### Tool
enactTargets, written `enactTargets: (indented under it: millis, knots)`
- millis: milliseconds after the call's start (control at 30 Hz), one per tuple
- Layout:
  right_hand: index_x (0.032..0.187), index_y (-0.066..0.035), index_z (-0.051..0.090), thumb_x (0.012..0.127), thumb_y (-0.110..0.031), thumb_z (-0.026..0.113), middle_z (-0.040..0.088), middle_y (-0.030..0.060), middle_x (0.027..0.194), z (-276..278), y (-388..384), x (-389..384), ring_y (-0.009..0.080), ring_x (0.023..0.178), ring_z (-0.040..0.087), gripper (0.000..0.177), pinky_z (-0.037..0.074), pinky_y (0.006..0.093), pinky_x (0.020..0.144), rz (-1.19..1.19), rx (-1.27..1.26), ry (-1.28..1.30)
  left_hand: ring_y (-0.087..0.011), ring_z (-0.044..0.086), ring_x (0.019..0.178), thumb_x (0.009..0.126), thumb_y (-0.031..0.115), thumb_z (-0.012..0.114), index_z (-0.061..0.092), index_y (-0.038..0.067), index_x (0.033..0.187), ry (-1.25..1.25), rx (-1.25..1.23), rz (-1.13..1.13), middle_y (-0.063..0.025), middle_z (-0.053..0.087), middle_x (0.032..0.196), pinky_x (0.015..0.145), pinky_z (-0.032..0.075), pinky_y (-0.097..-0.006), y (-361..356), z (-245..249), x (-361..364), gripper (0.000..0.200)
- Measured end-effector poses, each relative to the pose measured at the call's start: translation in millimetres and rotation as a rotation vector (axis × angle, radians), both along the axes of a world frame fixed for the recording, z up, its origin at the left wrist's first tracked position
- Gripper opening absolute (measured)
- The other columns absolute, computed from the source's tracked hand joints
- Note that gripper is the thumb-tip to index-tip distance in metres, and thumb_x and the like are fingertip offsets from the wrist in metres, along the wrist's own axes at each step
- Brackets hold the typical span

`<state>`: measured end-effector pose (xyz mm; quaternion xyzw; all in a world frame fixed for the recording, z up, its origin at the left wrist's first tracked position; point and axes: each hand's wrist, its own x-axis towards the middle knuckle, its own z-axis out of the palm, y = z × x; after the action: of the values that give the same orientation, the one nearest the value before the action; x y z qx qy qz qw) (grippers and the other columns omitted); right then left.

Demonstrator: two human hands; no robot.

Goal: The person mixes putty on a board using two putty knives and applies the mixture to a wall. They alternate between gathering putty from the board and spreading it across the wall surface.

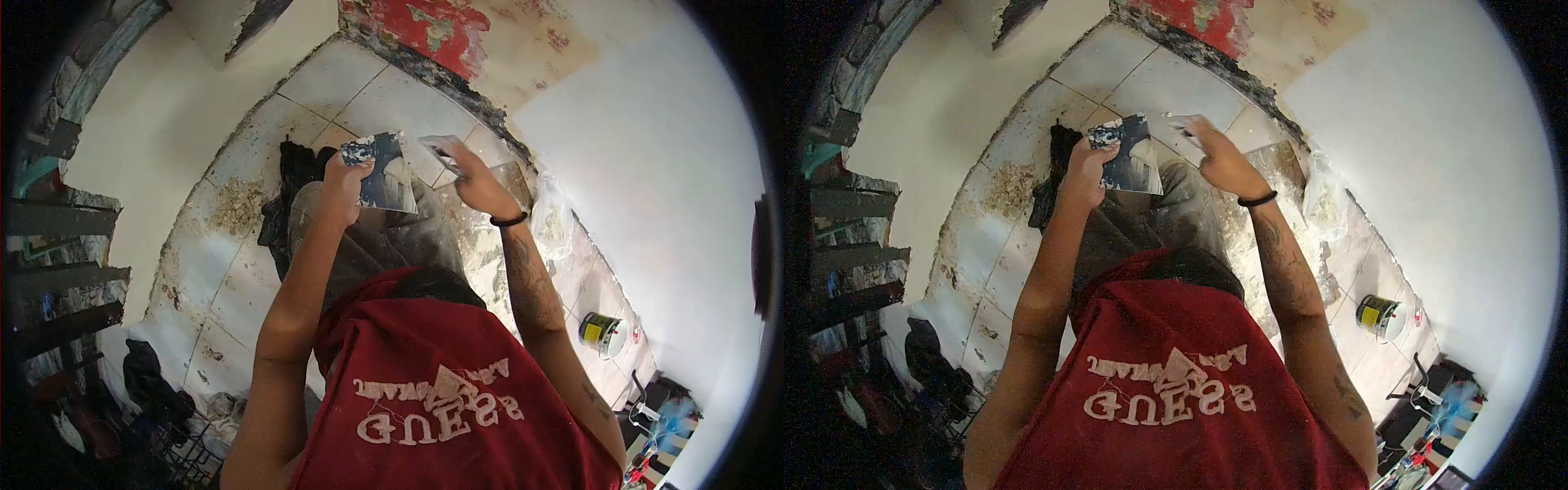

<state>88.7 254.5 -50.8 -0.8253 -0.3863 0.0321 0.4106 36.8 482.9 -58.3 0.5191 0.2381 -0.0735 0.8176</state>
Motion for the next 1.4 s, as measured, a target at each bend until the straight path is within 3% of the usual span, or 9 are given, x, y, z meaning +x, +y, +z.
enactTargets:
  millis: [433,867,933,1067,1133,1200,1267,1367,1400]
  knots:
    - [0.118,-0.001,0.050,0.056,0.013,0.042,0.053,0.0236,0.110,-31,52,-17,0.0412,0.105,0.050,0.064,0.039,0.0398,0.093,0.120,-0.154,0.083,-0.0305,0.062,0.078,0.072,0.015,0.064,0.055,-0.008,0.096,-0.127,0.773,-0.212,-0.0205,0.062,0.086,0.067,0.048,-0.0373,37,-91,45,0.035]
    - [0.123,-0.006,0.051,0.071,-0.007,0.060,0.056,0.0169,0.115,-33,35,-14,0.0294,0.099,0.058,0.053,0.043,0.0382,0.091,0.317,-0.118,0.130,-0.0272,0.060,0.089,0.077,0.028,0.067,0.051,-0.003,0.111,0.223,0.675,0.110,-0.0192,0.058,0.104,0.070,0.049,-0.0373,82,-133,79,0.049]
    - [0.127,-0.008,0.048,0.072,-0.006,0.061,0.059,0.0135,0.112,-16,18,-3,0.0276,0.101,0.057,0.056,0.044,0.0378,0.091,0.043,0.050,0.592,-0.0301,0.059,0.093,0.079,0.031,0.066,0.048,-0.004,0.114,0.075,0.807,-0.141,-0.0199,0.056,0.109,0.075,0.049,-0.0372,114,-218,73,0.053]
    - [0.128,-0.004,0.045,0.075,0.001,0.058,0.064,0.0119,0.102,-78,9,41,0.0248,0.098,0.060,0.055,0.047,0.0366,0.088,-0.196,0.876,1.104,-0.0325,0.056,0.100,0.082,0.021,0.062,0.045,-0.002,0.122,0.053,1.020,-0.099,-0.0221,0.054,0.113,0.083,0.045,-0.0393,97,-213,18,0.050]
    - [0.126,0.000,0.044,0.076,0.006,0.055,0.065,0.0130,0.093,-128,15,78,0.0230,0.091,0.062,0.052,0.050,0.0347,0.083,-0.091,0.599,0.499,-0.0326,0.057,0.099,0.084,0.017,0.058,0.047,-0.001,0.121,-0.100,0.998,-0.138,-0.0220,0.055,0.114,0.084,0.045,-0.0396,105,-232,16,0.043]
    - [0.117,0.003,0.050,0.076,0.007,0.054,0.066,0.0150,0.087,-136,34,76,0.0231,0.085,0.064,0.042,0.050,0.0349,0.083,-0.265,0.630,0.725,-0.0327,0.058,0.098,0.086,0.015,0.054,0.049,0.000,0.120,-0.138,1.015,-0.248,-0.0220,0.055,0.114,0.085,0.044,-0.0395,106,-231,16,0.038]
    - [0.095,-0.002,0.063,0.069,0.007,0.056,0.066,0.0120,0.087,-160,64,93,0.0284,0.088,0.063,0.028,0.044,0.0411,0.093,-0.354,1.013,1.512,-0.0325,0.058,0.097,0.088,0.013,0.050,0.050,0.000,0.119,-0.093,1.083,-0.373,-0.0220,0.056,0.115,0.086,0.045,-0.0390,87,-201,32,0.034]
    - [0.085,-0.004,0.065,0.063,0.007,0.056,0.066,0.0097,0.089,-184,111,116,0.0302,0.090,0.061,0.027,0.034,0.0432,0.102,-0.133,0.041,0.208,-0.0296,0.053,0.107,0.087,0.031,0.055,0.049,-0.002,0.122,-0.195,1.160,-0.452,-0.0191,0.056,0.114,0.092,0.040,-0.0403,97,-227,45,0.047]
    - [0.083,-0.005,0.065,0.061,0.009,0.056,0.066,0.0092,0.085,-205,138,125,0.0282,0.087,0.062,0.028,0.032,0.0433,0.104,-0.175,0.134,0.031,-0.0293,0.054,0.105,0.088,0.031,0.055,0.050,-0.002,0.120,-0.166,1.097,-0.447,-0.0184,0.056,0.114,0.091,0.041,-0.0401,100,-235,49,0.046]
